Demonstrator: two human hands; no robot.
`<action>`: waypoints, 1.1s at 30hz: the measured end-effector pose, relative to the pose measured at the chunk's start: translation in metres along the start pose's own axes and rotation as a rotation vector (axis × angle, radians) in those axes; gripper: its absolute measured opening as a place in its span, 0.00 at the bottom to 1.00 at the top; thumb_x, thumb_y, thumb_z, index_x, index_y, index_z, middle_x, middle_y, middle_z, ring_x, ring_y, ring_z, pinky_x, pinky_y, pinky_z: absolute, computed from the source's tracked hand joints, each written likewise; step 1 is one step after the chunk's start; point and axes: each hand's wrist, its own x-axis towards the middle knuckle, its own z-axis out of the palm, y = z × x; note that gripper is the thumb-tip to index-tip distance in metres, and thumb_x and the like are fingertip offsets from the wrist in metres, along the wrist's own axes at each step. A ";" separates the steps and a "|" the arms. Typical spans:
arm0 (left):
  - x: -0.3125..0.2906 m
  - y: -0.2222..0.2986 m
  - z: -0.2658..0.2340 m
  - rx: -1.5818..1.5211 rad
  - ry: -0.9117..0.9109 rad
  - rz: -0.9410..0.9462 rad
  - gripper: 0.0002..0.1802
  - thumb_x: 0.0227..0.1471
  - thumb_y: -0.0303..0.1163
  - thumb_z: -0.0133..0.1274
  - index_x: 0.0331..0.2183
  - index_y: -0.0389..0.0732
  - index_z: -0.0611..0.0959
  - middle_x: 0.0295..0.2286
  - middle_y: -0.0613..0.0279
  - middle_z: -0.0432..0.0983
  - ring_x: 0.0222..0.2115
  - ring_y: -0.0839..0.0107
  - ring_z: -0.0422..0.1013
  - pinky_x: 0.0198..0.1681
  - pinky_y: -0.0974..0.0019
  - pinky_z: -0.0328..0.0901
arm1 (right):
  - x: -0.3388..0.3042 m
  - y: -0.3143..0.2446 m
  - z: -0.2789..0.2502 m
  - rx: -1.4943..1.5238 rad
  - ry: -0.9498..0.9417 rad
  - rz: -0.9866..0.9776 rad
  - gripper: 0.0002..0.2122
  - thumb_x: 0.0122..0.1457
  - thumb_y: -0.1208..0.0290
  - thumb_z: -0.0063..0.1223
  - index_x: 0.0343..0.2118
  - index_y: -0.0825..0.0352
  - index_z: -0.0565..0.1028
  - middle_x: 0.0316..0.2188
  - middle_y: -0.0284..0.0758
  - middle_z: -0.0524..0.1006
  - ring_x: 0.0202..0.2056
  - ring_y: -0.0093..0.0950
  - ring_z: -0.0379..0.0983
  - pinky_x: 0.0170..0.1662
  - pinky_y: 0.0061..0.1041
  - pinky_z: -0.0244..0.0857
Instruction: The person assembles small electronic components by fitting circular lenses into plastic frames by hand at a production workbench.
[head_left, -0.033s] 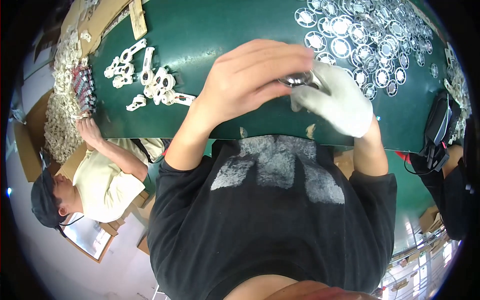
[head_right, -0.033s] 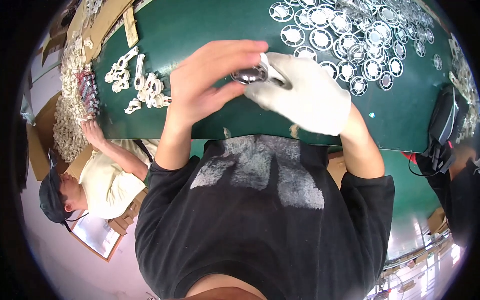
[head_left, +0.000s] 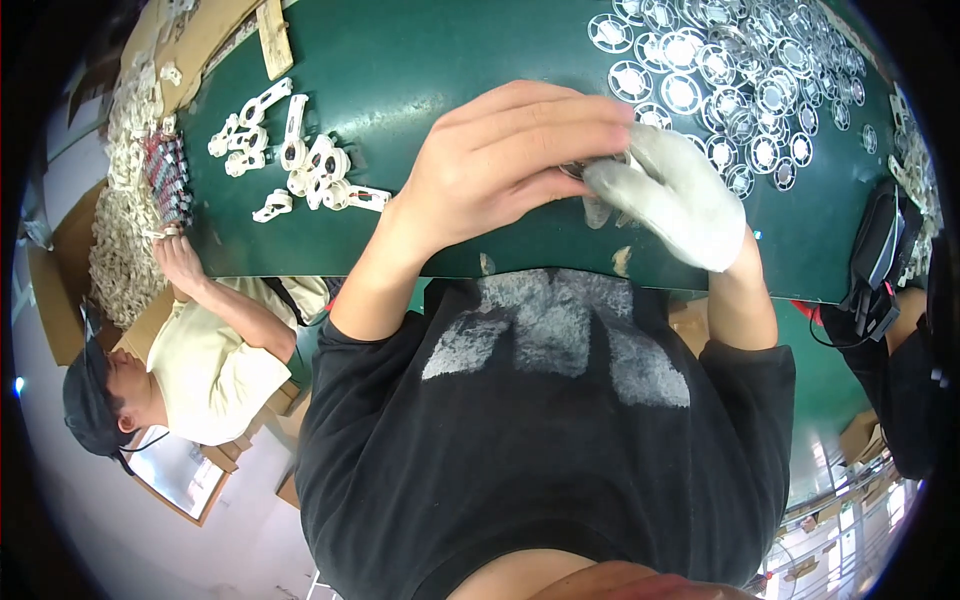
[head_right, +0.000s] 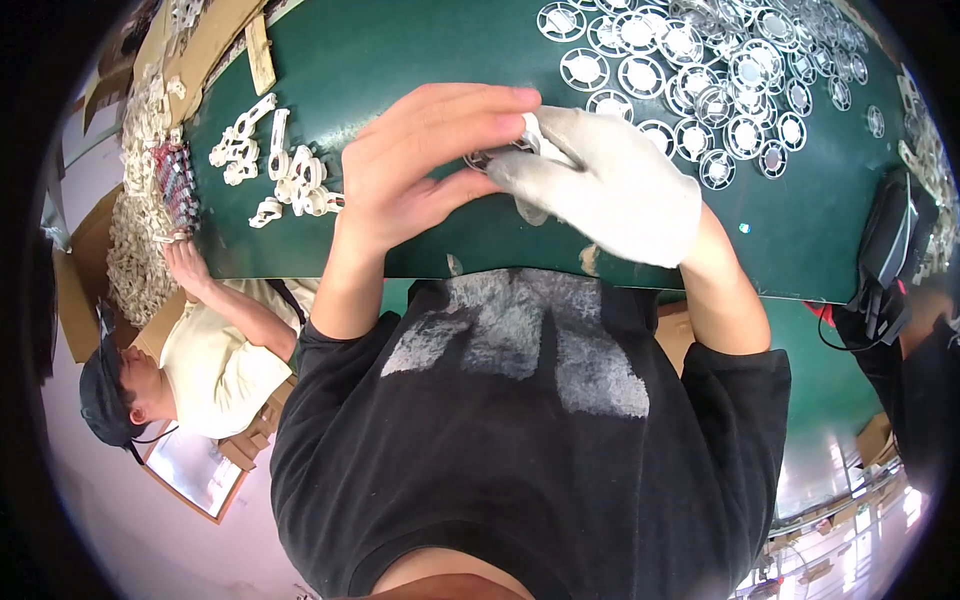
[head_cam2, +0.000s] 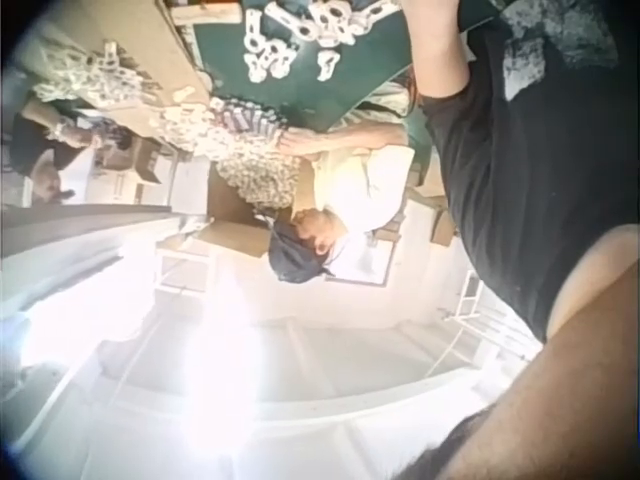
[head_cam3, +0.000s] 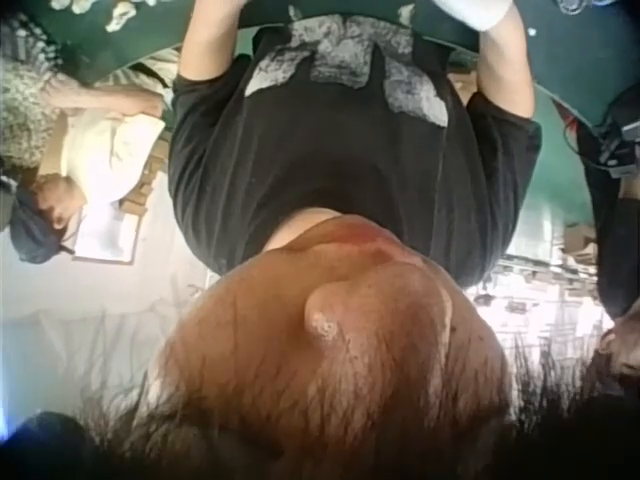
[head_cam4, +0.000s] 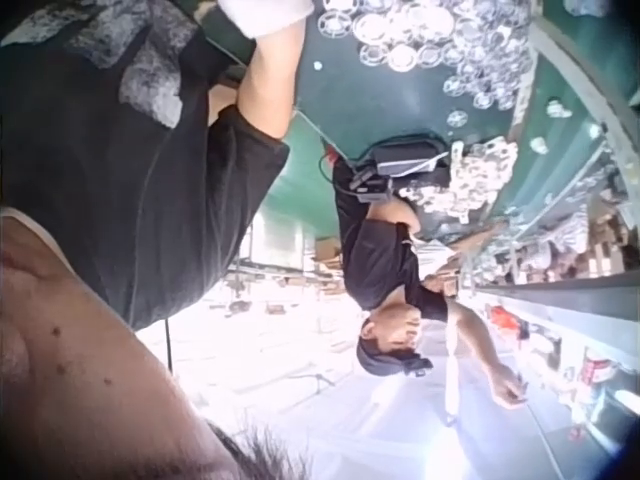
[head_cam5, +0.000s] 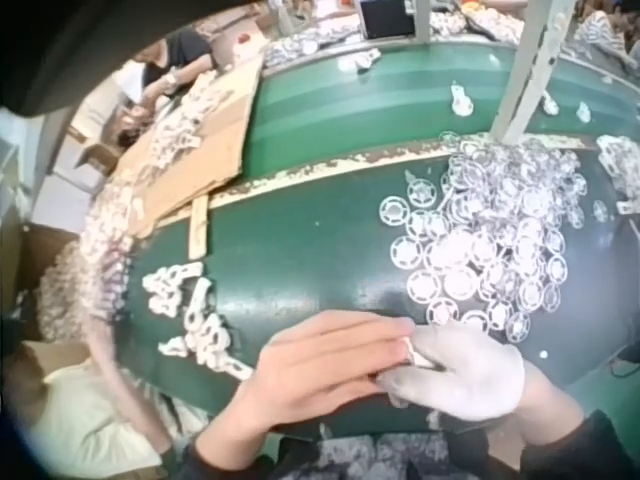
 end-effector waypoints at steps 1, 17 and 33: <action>-0.001 0.004 -0.001 -0.001 -0.003 -0.001 0.27 0.43 0.26 0.69 0.48 0.34 0.82 0.46 0.54 0.83 0.49 0.56 0.78 0.51 0.61 0.72 | 0.001 -0.003 -0.002 0.071 -0.095 0.052 0.16 0.59 0.57 0.57 0.43 0.65 0.80 0.23 0.39 0.78 0.25 0.33 0.76 0.33 0.31 0.69; 0.001 0.004 0.005 -0.408 0.088 -0.468 0.14 0.54 0.21 0.60 0.44 0.31 0.85 0.47 0.53 0.77 0.47 0.66 0.75 0.47 0.66 0.71 | 0.003 0.022 0.027 -0.138 0.213 -0.194 0.18 0.62 0.53 0.55 0.48 0.60 0.78 0.27 0.42 0.80 0.29 0.43 0.80 0.33 0.37 0.73; -0.034 -0.116 -0.189 0.795 0.153 -0.723 0.16 0.58 0.31 0.50 0.44 0.35 0.85 0.37 0.43 0.82 0.38 0.53 0.79 0.44 0.58 0.72 | 0.005 0.019 0.018 -0.116 0.266 -0.172 0.14 0.65 0.68 0.53 0.52 0.67 0.77 0.42 0.44 0.81 0.40 0.35 0.80 0.48 0.31 0.71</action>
